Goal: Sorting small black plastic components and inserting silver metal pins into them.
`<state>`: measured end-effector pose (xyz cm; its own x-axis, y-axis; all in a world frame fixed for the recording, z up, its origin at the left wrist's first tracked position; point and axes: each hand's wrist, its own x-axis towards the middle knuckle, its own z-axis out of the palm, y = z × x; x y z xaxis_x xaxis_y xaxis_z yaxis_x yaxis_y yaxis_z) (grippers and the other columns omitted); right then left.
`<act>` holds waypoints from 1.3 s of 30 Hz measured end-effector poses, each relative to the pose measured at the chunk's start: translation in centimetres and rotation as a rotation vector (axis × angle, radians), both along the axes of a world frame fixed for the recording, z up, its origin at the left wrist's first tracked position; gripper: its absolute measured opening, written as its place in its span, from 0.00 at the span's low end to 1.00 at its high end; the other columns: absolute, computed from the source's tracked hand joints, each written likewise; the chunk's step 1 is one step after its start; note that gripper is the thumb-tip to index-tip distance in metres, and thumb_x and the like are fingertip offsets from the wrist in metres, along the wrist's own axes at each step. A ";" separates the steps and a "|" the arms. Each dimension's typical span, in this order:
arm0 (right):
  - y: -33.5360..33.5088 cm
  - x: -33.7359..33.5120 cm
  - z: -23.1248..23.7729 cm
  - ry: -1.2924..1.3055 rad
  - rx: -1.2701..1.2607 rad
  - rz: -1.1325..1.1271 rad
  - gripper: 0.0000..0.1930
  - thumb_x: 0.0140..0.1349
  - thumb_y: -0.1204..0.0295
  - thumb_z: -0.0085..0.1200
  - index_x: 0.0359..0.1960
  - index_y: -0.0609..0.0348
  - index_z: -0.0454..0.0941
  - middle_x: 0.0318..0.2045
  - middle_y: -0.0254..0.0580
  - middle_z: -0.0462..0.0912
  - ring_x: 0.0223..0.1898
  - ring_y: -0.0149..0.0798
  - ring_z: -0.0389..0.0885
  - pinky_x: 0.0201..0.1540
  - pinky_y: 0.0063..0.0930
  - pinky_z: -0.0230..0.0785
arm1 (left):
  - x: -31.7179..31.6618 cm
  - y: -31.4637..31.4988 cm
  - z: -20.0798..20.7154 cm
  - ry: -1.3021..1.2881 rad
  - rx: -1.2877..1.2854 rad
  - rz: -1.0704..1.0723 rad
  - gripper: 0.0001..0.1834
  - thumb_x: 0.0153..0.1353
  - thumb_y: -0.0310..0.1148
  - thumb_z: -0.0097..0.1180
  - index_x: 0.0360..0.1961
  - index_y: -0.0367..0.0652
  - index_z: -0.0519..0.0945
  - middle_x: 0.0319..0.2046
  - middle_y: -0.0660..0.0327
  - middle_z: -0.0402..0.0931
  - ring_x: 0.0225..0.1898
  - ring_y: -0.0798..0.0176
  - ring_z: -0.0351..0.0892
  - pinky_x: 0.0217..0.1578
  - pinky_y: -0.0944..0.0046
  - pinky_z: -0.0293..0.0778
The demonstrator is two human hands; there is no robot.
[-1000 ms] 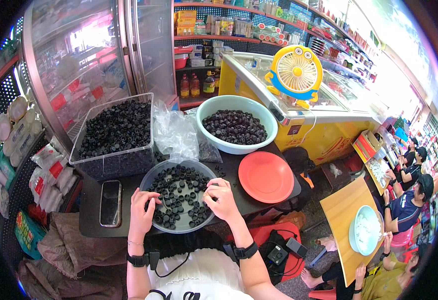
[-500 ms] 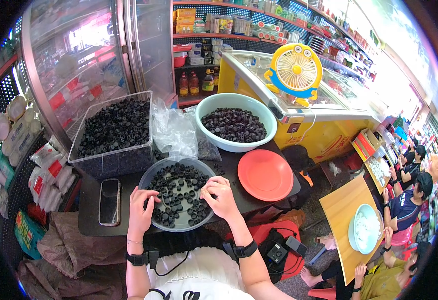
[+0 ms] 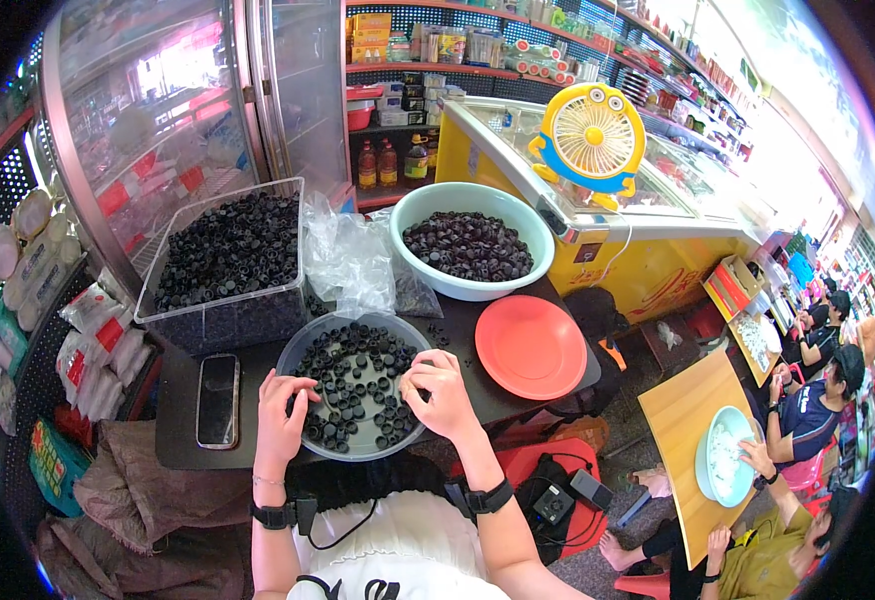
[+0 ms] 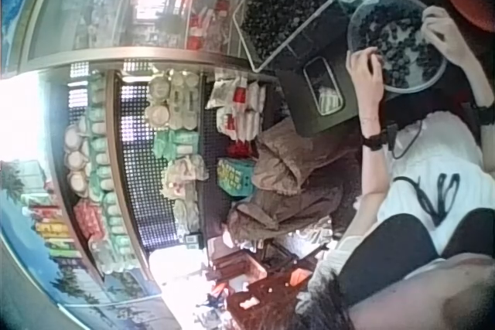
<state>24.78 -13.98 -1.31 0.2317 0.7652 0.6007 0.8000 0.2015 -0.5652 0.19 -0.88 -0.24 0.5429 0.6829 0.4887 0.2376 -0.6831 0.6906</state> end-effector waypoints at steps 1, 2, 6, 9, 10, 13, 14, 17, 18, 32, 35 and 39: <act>0.0 0.0 0.0 -0.005 0.006 -0.008 0.08 0.59 0.73 0.59 0.22 0.55 0.83 0.30 0.28 0.87 0.50 0.36 0.79 0.61 0.36 0.61 | 0.0 0.0 0.0 0.000 0.000 -0.002 0.10 0.68 0.29 0.51 0.43 0.44 0.84 0.32 0.67 0.84 0.48 0.60 0.80 0.71 0.47 0.56; 0.0 0.0 0.0 -0.005 0.005 -0.007 0.08 0.59 0.73 0.59 0.22 0.55 0.83 0.30 0.28 0.87 0.50 0.36 0.79 0.61 0.36 0.61 | 0.0 0.0 0.0 0.001 -0.001 -0.001 0.10 0.68 0.29 0.51 0.43 0.44 0.84 0.32 0.67 0.84 0.48 0.60 0.80 0.71 0.47 0.56; -0.1 0.2 -0.2 -0.003 0.003 0.010 0.07 0.58 0.73 0.59 0.23 0.55 0.84 0.30 0.28 0.87 0.49 0.37 0.79 0.61 0.37 0.61 | 0.0 -0.1 0.1 0.003 -0.010 -0.001 0.10 0.68 0.29 0.51 0.43 0.44 0.84 0.32 0.67 0.84 0.48 0.60 0.80 0.71 0.47 0.55; -0.1 0.4 -0.1 -0.007 -0.001 0.024 0.06 0.58 0.73 0.60 0.23 0.56 0.84 0.30 0.29 0.87 0.49 0.37 0.79 0.61 0.37 0.62 | 0.0 -0.1 0.1 0.004 -0.014 0.000 0.10 0.68 0.29 0.51 0.43 0.44 0.84 0.32 0.66 0.84 0.48 0.60 0.79 0.72 0.47 0.55; -0.1 0.4 -0.1 -0.004 -0.006 0.030 0.06 0.58 0.73 0.60 0.24 0.56 0.84 0.30 0.30 0.87 0.48 0.37 0.80 0.61 0.38 0.62 | 0.0 -0.1 0.1 0.001 -0.017 0.001 0.10 0.68 0.29 0.51 0.43 0.44 0.84 0.32 0.66 0.84 0.48 0.60 0.79 0.72 0.47 0.55; -0.1 0.4 -0.1 0.008 -0.008 0.021 0.05 0.58 0.73 0.60 0.25 0.55 0.85 0.32 0.29 0.88 0.48 0.37 0.79 0.62 0.37 0.62 | 0.0 -0.1 0.2 0.009 -0.024 -0.001 0.10 0.69 0.29 0.51 0.43 0.44 0.84 0.32 0.66 0.84 0.48 0.60 0.79 0.72 0.47 0.55; -0.1 0.4 -0.1 0.009 -0.008 0.021 0.05 0.58 0.73 0.60 0.25 0.55 0.85 0.32 0.29 0.88 0.48 0.37 0.79 0.62 0.37 0.62 | 0.0 -0.2 0.2 0.009 -0.024 -0.001 0.10 0.69 0.29 0.51 0.43 0.44 0.84 0.32 0.66 0.84 0.48 0.60 0.79 0.72 0.47 0.55; 0.0 0.1 0.0 0.042 0.017 0.004 0.04 0.58 0.75 0.60 0.27 0.55 0.86 0.34 0.29 0.89 0.49 0.37 0.79 0.61 0.37 0.62 | 0.0 -0.2 0.2 0.012 -0.023 -0.004 0.10 0.69 0.29 0.51 0.43 0.44 0.84 0.32 0.67 0.84 0.49 0.60 0.79 0.72 0.47 0.54; 0.0 0.0 0.1 0.037 0.041 -0.009 0.03 0.56 0.76 0.62 0.29 0.56 0.87 0.36 0.30 0.89 0.49 0.38 0.80 0.61 0.37 0.64 | 0.0 -0.2 0.2 0.011 -0.024 -0.006 0.10 0.69 0.29 0.51 0.44 0.44 0.84 0.32 0.67 0.84 0.49 0.60 0.79 0.72 0.47 0.54; -0.1 -0.2 0.2 0.151 0.132 -0.065 0.06 0.51 0.77 0.69 0.31 0.60 0.85 0.37 0.38 0.90 0.44 0.41 0.86 0.57 0.35 0.72 | -0.1 -0.2 0.3 0.005 -0.016 -0.002 0.10 0.68 0.30 0.51 0.44 0.44 0.84 0.32 0.66 0.84 0.48 0.60 0.79 0.72 0.47 0.54; 0.0 -0.2 0.2 0.137 0.130 -0.068 0.06 0.52 0.78 0.68 0.31 0.61 0.84 0.37 0.40 0.89 0.44 0.42 0.86 0.56 0.35 0.72 | 0.0 -0.4 0.3 0.012 -0.034 0.001 0.10 0.68 0.30 0.52 0.44 0.44 0.84 0.31 0.67 0.84 0.48 0.60 0.80 0.72 0.47 0.54; 0.1 -0.2 0.2 0.142 0.130 -0.080 0.05 0.54 0.79 0.65 0.31 0.62 0.81 0.35 0.41 0.88 0.43 0.43 0.86 0.54 0.36 0.72 | 0.0 -0.3 0.2 -0.001 -0.027 -0.006 0.10 0.68 0.30 0.52 0.44 0.44 0.84 0.31 0.67 0.84 0.47 0.60 0.80 0.72 0.47 0.54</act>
<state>24.55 -13.93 -1.11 0.3781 0.6590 0.6502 0.7305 0.2191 -0.6468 0.14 -1.14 0.00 0.5469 0.6925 0.4705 0.2330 -0.6657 0.7089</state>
